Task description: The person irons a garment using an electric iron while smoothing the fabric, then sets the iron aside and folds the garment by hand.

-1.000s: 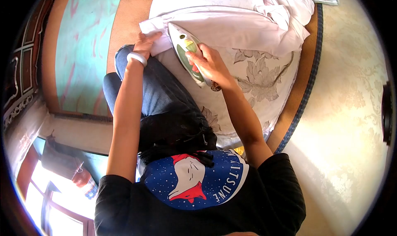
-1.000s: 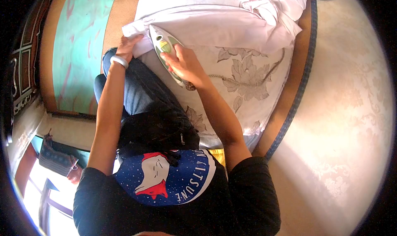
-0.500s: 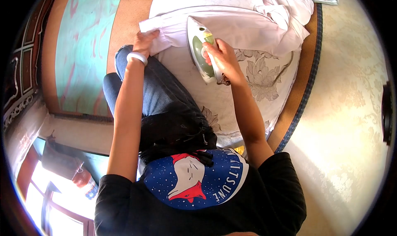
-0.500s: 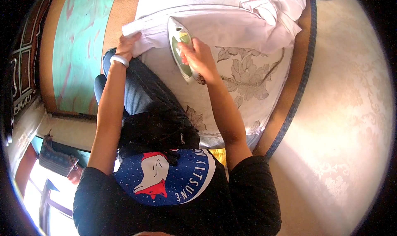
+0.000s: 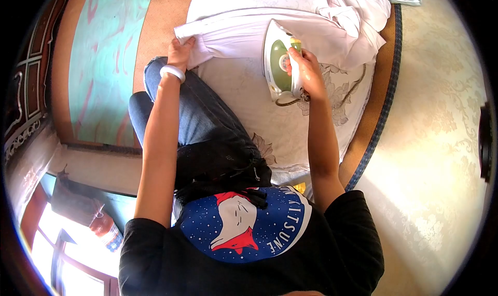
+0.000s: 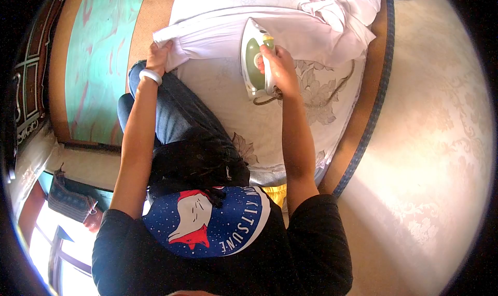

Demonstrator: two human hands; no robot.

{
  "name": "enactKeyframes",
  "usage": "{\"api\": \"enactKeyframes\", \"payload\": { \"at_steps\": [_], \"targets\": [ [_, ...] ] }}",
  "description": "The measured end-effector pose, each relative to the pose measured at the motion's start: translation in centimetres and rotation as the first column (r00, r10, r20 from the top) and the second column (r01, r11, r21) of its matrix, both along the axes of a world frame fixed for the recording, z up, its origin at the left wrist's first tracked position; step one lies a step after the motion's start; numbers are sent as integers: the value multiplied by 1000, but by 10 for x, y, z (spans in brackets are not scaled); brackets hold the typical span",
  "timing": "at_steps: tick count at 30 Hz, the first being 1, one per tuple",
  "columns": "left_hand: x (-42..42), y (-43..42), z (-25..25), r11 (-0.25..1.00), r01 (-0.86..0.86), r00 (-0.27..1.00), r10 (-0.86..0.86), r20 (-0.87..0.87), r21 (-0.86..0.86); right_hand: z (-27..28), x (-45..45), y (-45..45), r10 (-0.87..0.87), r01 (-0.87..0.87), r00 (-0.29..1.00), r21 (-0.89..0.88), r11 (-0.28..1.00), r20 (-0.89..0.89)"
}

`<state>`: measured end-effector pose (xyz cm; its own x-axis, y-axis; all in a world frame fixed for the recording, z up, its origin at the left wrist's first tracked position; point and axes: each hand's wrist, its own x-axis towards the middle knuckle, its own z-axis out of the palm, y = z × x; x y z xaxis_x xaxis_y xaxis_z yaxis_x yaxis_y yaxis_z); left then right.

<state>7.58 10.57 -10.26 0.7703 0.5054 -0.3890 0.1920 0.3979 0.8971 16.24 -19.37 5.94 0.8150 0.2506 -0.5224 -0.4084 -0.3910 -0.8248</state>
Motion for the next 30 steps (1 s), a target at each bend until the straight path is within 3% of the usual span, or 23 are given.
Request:
{"api": "enactKeyframes", "payload": {
  "at_steps": [3, 6, 9, 13, 15, 18, 22, 27, 30],
  "targets": [
    [-4, -4, 20, 994, 2, 1000, 0, 24, -108, 0, 1, -6, -45, 45, 999, 7, 999, 12],
    [-3, -8, 31, 997, 65, 988, -58, 144, -42, 10, -11, -3, -46, 48, 997, -30, 998, 67],
    [-7, -7, 38, 988, 149, 989, -150, 12, 38, 30, -31, 12, 19, -23, 993, 36, 999, 113],
    [-5, -4, 37, 985, 165, 986, -164, 29, -54, 24, -50, 29, 175, -185, 981, 138, 973, 81],
    [-7, -1, 39, 982, 179, 984, -179, 3, -63, 27, -57, 49, 261, -263, 963, 40, 964, 63],
    [-8, 0, 31, 993, 121, 987, -120, 108, -1, 21, -63, 70, 359, -355, 932, -64, 933, 55],
    [-8, 3, 29, 993, 117, 993, -116, 19, -20, 5, -63, 78, 434, -418, 900, -206, 885, 36],
    [-8, 4, 27, 990, 94, 994, -99, -36, -102, 4, -59, 71, 426, -411, 904, -219, 885, 25],
    [-9, 4, 25, 985, 106, 994, -104, 20, -138, 1, -59, 63, 407, -394, 912, -186, 900, 41]
  ]
}}
